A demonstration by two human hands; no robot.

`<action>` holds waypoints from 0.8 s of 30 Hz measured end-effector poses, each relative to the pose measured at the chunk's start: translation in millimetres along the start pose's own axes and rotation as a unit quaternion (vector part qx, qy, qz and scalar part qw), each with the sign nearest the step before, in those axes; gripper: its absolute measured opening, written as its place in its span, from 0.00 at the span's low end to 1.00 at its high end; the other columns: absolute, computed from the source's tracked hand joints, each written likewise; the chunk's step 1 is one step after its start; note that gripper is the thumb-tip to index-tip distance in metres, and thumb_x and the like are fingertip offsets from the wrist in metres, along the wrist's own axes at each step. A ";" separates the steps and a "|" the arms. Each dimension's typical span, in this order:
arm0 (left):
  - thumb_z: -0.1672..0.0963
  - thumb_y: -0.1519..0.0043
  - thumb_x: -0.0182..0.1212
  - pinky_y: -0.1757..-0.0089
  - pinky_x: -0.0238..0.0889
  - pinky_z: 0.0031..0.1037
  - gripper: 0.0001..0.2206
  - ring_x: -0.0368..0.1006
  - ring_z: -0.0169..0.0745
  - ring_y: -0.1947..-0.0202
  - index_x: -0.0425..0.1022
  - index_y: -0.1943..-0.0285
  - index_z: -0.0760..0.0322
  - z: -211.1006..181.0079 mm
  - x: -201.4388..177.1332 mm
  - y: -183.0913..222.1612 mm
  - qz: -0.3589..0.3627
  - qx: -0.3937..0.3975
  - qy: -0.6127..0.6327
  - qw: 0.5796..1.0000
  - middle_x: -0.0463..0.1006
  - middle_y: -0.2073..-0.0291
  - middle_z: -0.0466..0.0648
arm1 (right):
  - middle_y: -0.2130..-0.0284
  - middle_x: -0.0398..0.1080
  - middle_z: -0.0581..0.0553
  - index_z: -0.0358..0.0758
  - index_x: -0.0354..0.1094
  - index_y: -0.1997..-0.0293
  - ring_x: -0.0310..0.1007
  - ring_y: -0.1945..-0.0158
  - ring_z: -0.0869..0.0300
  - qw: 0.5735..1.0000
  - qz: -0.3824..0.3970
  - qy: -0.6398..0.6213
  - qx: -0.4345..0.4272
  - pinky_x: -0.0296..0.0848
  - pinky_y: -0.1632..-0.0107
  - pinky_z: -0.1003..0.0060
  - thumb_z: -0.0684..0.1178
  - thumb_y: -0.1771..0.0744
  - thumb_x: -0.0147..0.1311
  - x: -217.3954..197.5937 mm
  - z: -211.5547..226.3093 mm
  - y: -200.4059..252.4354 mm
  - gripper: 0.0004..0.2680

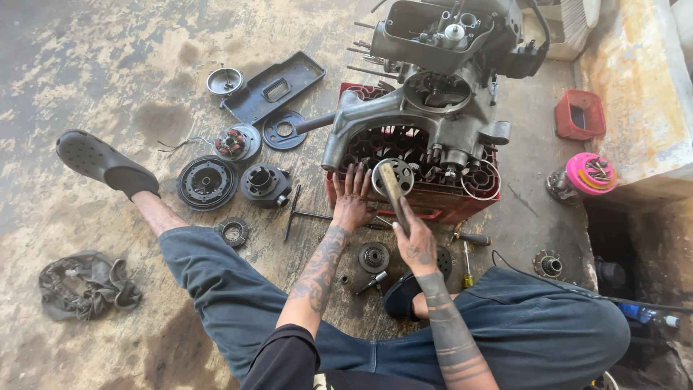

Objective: Cleaning a motorcycle engine component using a wire brush to remove grime

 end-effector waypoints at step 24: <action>0.41 0.56 0.68 0.33 0.16 0.68 0.57 0.23 0.61 0.22 0.37 0.19 0.58 -0.5 3.5 0.1 -0.008 0.000 0.007 1.000 0.34 0.20 0.55 | 0.54 0.73 0.29 0.66 0.49 0.23 0.77 0.55 0.41 1.000 0.002 -0.025 0.000 0.77 0.52 0.48 0.52 0.30 0.49 -8.6 6.7 0.5 0.23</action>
Point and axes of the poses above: each hand's wrist, its own y-axis away from the middle knuckle, its own x-axis out of the palm, z = x × y, the point moved 8 cm from there along -y, towards the middle knuckle
